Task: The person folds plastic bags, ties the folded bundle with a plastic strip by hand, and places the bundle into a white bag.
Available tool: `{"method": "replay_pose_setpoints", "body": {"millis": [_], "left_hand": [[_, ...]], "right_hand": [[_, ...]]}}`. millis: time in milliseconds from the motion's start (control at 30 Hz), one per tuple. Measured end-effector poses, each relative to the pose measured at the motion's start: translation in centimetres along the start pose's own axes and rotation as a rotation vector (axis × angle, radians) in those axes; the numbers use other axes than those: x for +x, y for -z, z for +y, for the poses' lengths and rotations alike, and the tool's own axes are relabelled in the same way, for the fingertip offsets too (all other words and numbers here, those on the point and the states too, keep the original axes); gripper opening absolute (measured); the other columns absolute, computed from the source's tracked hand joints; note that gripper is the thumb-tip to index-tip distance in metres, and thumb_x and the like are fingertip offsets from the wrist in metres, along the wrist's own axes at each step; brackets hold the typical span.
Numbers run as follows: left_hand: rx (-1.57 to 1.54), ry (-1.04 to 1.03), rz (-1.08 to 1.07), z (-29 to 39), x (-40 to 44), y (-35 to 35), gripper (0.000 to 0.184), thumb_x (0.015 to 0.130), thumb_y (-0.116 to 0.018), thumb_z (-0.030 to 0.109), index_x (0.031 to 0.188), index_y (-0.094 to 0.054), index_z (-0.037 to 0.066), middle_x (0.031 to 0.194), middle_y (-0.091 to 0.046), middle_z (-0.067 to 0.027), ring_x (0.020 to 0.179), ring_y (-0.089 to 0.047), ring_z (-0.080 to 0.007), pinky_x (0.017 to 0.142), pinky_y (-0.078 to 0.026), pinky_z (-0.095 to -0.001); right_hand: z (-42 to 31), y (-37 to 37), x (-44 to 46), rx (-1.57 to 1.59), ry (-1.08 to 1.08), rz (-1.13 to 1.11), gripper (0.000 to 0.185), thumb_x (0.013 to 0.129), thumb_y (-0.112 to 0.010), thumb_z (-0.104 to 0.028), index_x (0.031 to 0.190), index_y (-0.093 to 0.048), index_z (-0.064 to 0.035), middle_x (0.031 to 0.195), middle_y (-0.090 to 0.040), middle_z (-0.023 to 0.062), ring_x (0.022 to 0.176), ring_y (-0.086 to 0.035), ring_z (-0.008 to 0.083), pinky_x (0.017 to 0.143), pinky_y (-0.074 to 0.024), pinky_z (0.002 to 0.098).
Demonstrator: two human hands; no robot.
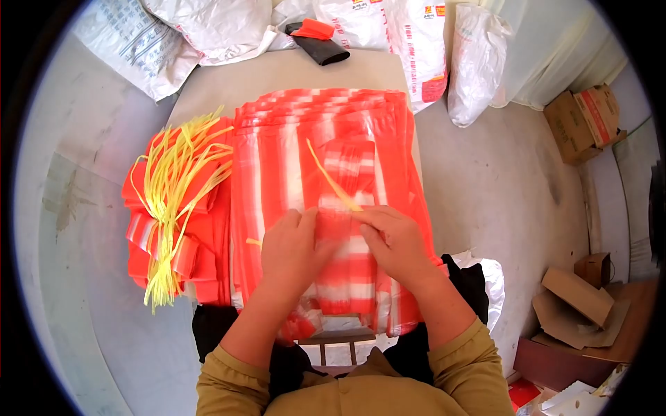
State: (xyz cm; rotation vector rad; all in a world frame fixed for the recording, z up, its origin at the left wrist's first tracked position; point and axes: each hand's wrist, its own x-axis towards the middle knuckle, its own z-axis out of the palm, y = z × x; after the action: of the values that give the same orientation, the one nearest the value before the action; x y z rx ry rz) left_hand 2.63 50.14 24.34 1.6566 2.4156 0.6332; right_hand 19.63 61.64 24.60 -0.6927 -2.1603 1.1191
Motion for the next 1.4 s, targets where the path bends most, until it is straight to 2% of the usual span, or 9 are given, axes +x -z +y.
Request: {"method": "replay_pose_setpoints", "body": {"millis": [233,433,533,633,733,933,1133,1233,1400], "left_hand": [[-0.018,0.084,-0.067,0.4,-0.4,-0.4,0.062,0.083,-0.083,0.034,0.131,-0.058,0.005,0.109,-0.065,-0.0149,0.094,-0.068,-0.0357,0.074,-0.056,-0.0445],[-0.008,0.021,-0.015,-0.1,-0.3,-1.3,0.052,0.083,-0.083,0.03,0.124,-0.06,0.008,0.099,-0.069,-0.0131,0.089,-0.069,-0.0338,0.071,-0.055,-0.0432],[-0.043,0.141,-0.094,1.1,0.2,0.0,0.037,0.086,-0.078,0.029,0.112,-0.064,0.007,0.094,-0.071,-0.0133,0.086,-0.071,-0.0339,0.071,-0.056,-0.0426],[-0.234,0.106,-0.023,0.2,-0.3,0.5,0.026,0.089,-0.074,0.024,0.109,-0.069,0.007,0.091,-0.073,-0.0141,0.084,-0.073,-0.0318,0.073,-0.056,-0.0406],[-0.303,0.06,-0.045,-1.9,-0.6,1.2,0.024,0.087,-0.077,0.01,0.11,-0.071,0.004,0.09,-0.073,-0.0127,0.079,-0.071,-0.0246,0.073,-0.056,-0.0331],[-0.661,0.023,-0.174,-2.7,-1.1,2.1,0.02,0.088,-0.075,0.002,0.108,-0.072,0.0,0.092,-0.072,-0.0096,0.08,-0.068,-0.0195,0.071,-0.054,-0.0302],[-0.57,-0.384,-0.049,-0.4,-0.7,2.7,0.026,0.083,-0.077,-0.001,0.109,-0.073,0.002,0.096,-0.072,-0.0095,0.086,-0.067,-0.0222,0.074,-0.054,-0.0331],[-0.72,-0.193,0.128,1.2,-0.9,3.1,0.03,0.081,-0.078,-0.002,0.11,-0.074,0.003,0.098,-0.071,-0.01,0.085,-0.066,-0.0265,0.074,-0.053,-0.0354],[-0.456,-0.231,0.149,-0.2,-0.1,1.3,0.029,0.083,-0.078,0.0,0.111,-0.073,0.002,0.092,-0.067,-0.0093,0.079,-0.063,-0.0238,0.07,-0.051,-0.0333]], "right_hand": [[-0.3,0.6,0.0,-0.037,0.001,0.051,0.022,0.091,-0.065,-0.001,0.111,-0.073,0.0001,0.106,-0.073,0.0187,0.094,-0.07,0.0348,0.081,-0.0563,0.0408],[-1.0,-0.9,0.1,-0.022,0.26,-0.04,0.028,0.09,-0.065,0.001,0.117,-0.072,-0.0001,0.113,-0.072,0.0185,0.097,-0.07,0.036,0.083,-0.0572,0.0421],[-0.1,-1.7,0.5,-0.045,0.306,-0.139,0.033,0.088,-0.066,0.001,0.121,-0.07,-0.0008,0.117,-0.071,0.0176,0.099,-0.069,0.0359,0.084,-0.0573,0.0429],[0.6,-2.0,0.5,-0.102,0.301,-0.16,0.036,0.088,-0.067,0.001,0.123,-0.07,-0.0009,0.117,-0.071,0.0176,0.1,-0.069,0.0355,0.084,-0.0572,0.043],[0.9,-2.2,0.5,-0.118,0.326,-0.133,0.036,0.088,-0.067,-0.001,0.124,-0.07,-0.0008,0.118,-0.07,0.0174,0.097,-0.069,0.0353,0.083,-0.057,0.0433],[0.4,-2.3,0.6,-0.074,0.29,-0.117,0.032,0.086,-0.071,-0.003,0.118,-0.072,-0.0015,0.112,-0.072,0.0141,0.096,-0.068,0.0328,0.081,-0.0562,0.042],[1.0,-3.0,0.7,-0.044,0.297,-0.164,0.021,0.085,-0.073,-0.003,0.105,-0.073,-0.0038,0.097,-0.07,0.0105,0.089,-0.066,0.0306,0.076,-0.0543,0.0419],[1.6,-3.6,0.7,-0.064,0.248,-0.122,0.016,0.088,-0.071,-0.005,0.103,-0.072,-0.0057,0.094,-0.068,0.0099,0.087,-0.065,0.0311,0.075,-0.0535,0.0424],[0.8,-2.9,0.8,-0.016,0.231,-0.152,0.015,0.092,-0.067,-0.009,0.106,-0.07,-0.0059,0.096,-0.069,0.0108,0.089,-0.065,0.033,0.076,-0.0528,0.044]]}}
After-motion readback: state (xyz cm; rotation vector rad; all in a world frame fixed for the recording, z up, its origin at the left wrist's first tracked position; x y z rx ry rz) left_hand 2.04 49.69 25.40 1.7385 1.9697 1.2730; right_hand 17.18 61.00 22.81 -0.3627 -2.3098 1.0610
